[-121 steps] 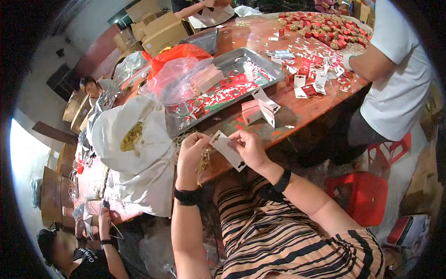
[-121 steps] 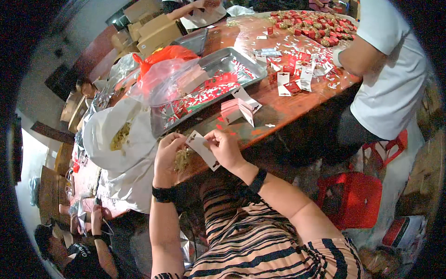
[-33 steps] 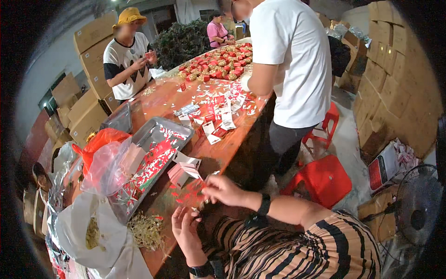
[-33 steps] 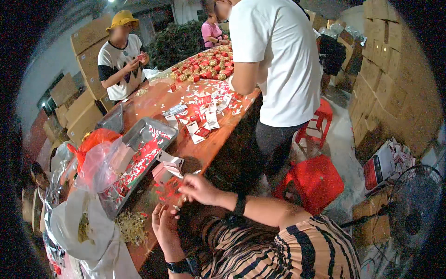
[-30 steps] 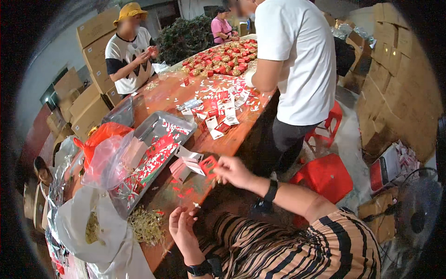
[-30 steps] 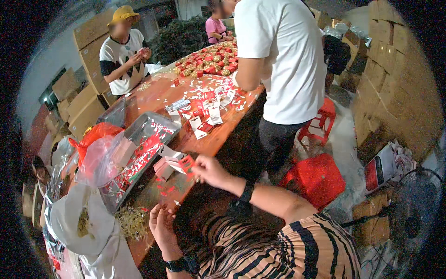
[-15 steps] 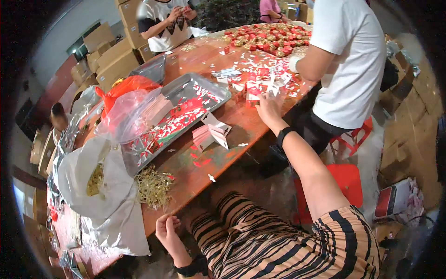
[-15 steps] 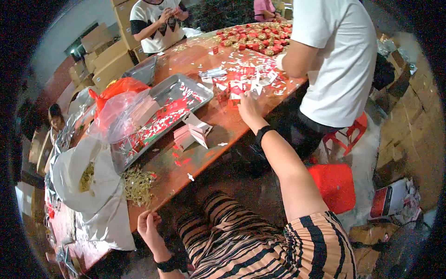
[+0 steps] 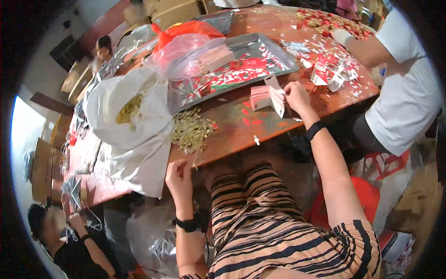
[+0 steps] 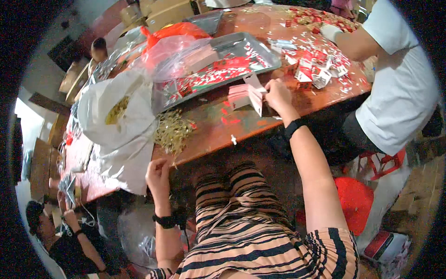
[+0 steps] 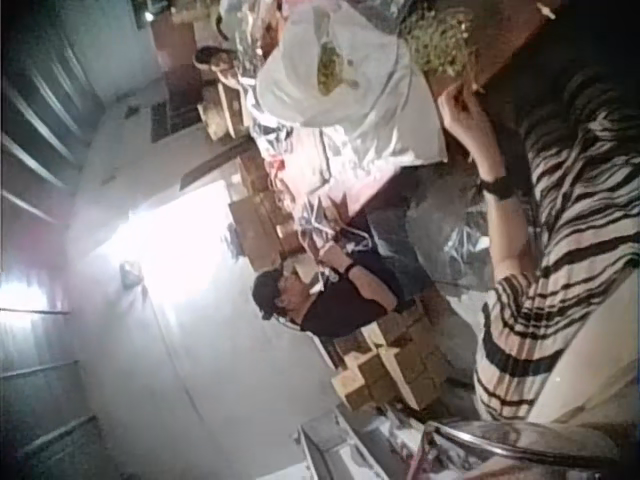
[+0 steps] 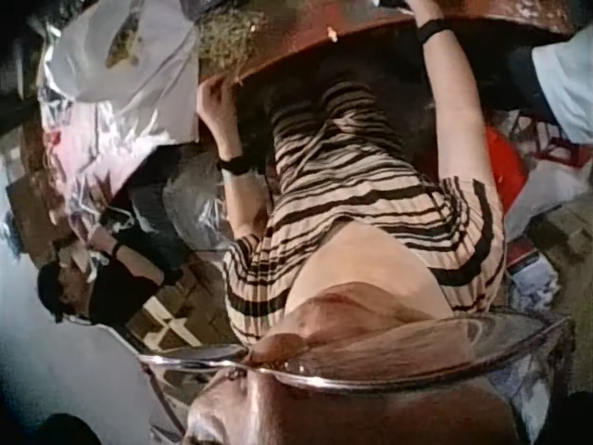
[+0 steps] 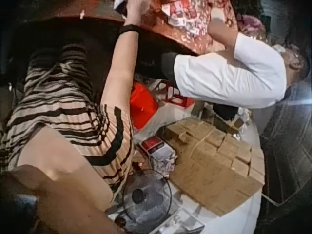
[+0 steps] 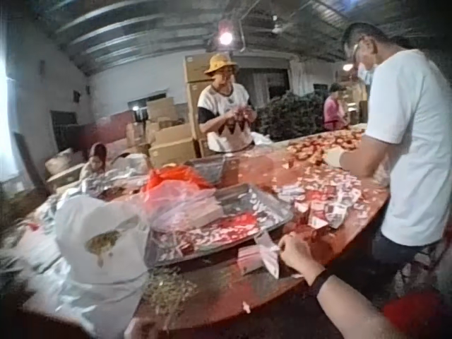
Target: The person sits at a table and assembles small red and white paper decorations by hand. They fold flat paper pieces, insert them into red holders, and place the finished units into a metal tray. Other people are working at the same table in the background.
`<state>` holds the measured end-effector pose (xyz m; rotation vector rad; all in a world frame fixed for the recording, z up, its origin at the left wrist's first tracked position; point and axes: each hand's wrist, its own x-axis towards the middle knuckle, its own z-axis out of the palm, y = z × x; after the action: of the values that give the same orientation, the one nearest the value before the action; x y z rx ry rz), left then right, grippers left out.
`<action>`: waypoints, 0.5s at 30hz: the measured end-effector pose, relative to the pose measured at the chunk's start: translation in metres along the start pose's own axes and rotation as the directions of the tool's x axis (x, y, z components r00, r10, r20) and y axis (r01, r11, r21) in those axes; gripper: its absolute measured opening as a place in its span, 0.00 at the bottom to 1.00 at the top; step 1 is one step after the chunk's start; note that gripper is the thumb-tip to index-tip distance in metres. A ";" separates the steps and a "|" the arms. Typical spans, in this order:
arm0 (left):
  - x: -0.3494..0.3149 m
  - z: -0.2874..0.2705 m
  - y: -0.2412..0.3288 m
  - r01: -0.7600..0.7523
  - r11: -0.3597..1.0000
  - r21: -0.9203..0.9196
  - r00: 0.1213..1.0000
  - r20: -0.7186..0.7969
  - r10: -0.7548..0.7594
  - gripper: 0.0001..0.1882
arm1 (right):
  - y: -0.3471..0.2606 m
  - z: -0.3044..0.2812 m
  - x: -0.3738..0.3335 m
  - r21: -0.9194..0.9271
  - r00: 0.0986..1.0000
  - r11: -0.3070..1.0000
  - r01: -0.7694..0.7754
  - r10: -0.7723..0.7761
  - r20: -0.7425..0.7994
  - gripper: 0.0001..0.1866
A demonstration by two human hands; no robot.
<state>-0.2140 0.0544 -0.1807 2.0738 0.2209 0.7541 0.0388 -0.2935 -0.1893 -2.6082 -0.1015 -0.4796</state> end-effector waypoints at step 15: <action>0.017 0.011 -0.001 -0.083 0.949 0.305 0.995 0.075 0.063 0.06 | -0.064 -0.054 -0.051 0.792 0.943 0.553 0.259 0.033 -0.331 0.30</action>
<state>-0.1936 0.0545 -0.1793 2.4099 0.2394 0.7322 -0.0360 -0.2619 -0.1346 -1.5546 -0.3149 -0.6796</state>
